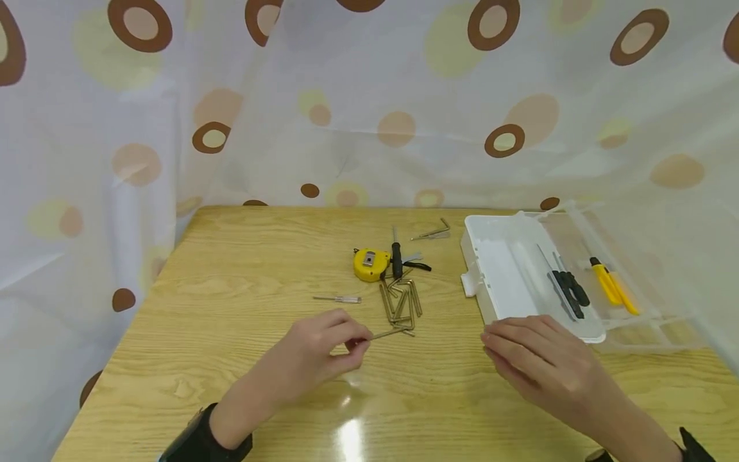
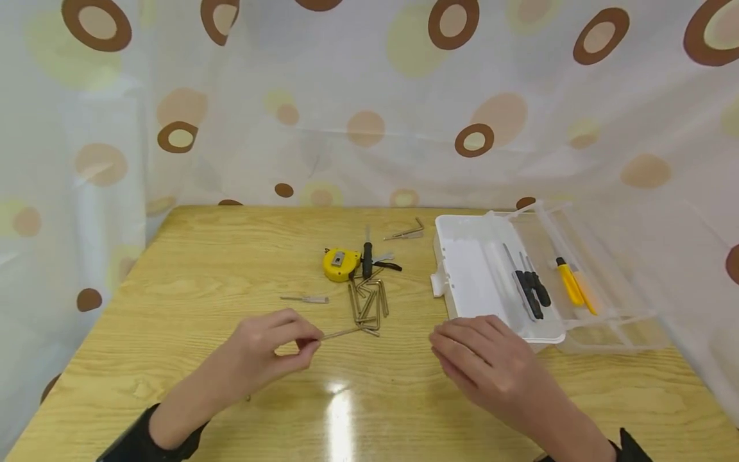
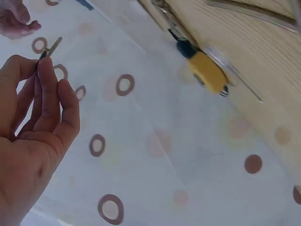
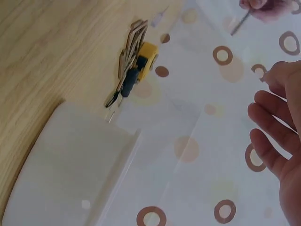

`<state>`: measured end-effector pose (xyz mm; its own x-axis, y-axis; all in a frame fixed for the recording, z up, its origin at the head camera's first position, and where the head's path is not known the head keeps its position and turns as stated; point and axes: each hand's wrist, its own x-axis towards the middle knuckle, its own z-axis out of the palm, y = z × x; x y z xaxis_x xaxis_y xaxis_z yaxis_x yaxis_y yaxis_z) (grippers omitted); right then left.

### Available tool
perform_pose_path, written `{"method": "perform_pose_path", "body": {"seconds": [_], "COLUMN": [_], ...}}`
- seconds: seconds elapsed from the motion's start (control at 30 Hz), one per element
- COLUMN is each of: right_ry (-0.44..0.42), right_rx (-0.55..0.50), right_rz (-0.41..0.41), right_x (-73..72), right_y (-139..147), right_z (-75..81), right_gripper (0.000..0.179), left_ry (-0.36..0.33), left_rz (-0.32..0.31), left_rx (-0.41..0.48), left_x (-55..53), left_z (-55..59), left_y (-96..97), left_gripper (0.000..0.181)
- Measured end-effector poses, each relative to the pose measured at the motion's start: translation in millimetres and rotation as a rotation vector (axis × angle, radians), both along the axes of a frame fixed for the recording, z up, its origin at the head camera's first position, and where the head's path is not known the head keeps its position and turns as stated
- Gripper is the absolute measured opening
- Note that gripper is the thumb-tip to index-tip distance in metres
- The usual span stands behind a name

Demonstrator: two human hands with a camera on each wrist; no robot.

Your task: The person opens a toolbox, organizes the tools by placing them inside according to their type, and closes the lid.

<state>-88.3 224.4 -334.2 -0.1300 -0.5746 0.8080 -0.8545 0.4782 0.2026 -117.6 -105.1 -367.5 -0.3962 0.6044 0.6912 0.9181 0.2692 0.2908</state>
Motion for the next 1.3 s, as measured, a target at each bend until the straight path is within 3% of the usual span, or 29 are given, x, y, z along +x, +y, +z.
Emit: {"method": "perform_pose_path", "body": {"seconds": [0.13,0.33,0.4,0.5,0.6,0.7,0.87,1.03,1.17,1.3], "right_ry": [0.034,0.013,0.009,0.013,0.007,-0.005,-0.008,-0.025,-0.031,-0.036], "right_rx": [0.019,0.044,0.046,0.055,0.066,0.076,0.076,0.077,0.083,0.081], "right_rz": [0.107,0.119,0.118,0.111,0.096,0.083,0.083,0.077,0.068,0.061], "right_x": [5.3,11.2,11.1,10.0,9.5,10.7,10.7,11.5,11.9,12.0], "right_y": [-15,-21,-20,-19,-17,-14,-10,-8,-6,-5], "right_z": [1.5,0.0,-0.4,-0.6,-2.2,-5.8,-11.0,-13.2,-13.6,-12.9], "right_gripper": [0.028,0.026,0.027,0.028,0.029,0.03,0.03,0.03,0.031,0.032], "left_ry": [0.059,0.039,-0.034,-0.208,-0.429,-0.531,-0.482,-0.439,-0.414,-0.315], "left_rz": [-0.051,-0.054,-0.063,-0.04,0.053,0.16,0.25,0.327,0.372,0.422], "left_rx": [0.009,-0.024,-0.036,-0.073,-0.146,-0.24,-0.357,-0.467,-0.527,-0.553], "left_x": [16.8,27.5,23.1,7.0,-14.0,-28.4,-41.2,-48.1,-53.2,-69.1], "left_z": [9.5,11.5,6.3,-5.6,-18.9,-30.9,-46.3,-52.2,-45.5,-36.1], "left_y": [18.1,25.2,23.4,17.1,8.5,0.7,-6.2,-9.9,-10.1,-8.9], "left_gripper": [0.02,0.016,0.014,0.012,0.009,0.009,0.007,0.005,0.004,0.011]}}
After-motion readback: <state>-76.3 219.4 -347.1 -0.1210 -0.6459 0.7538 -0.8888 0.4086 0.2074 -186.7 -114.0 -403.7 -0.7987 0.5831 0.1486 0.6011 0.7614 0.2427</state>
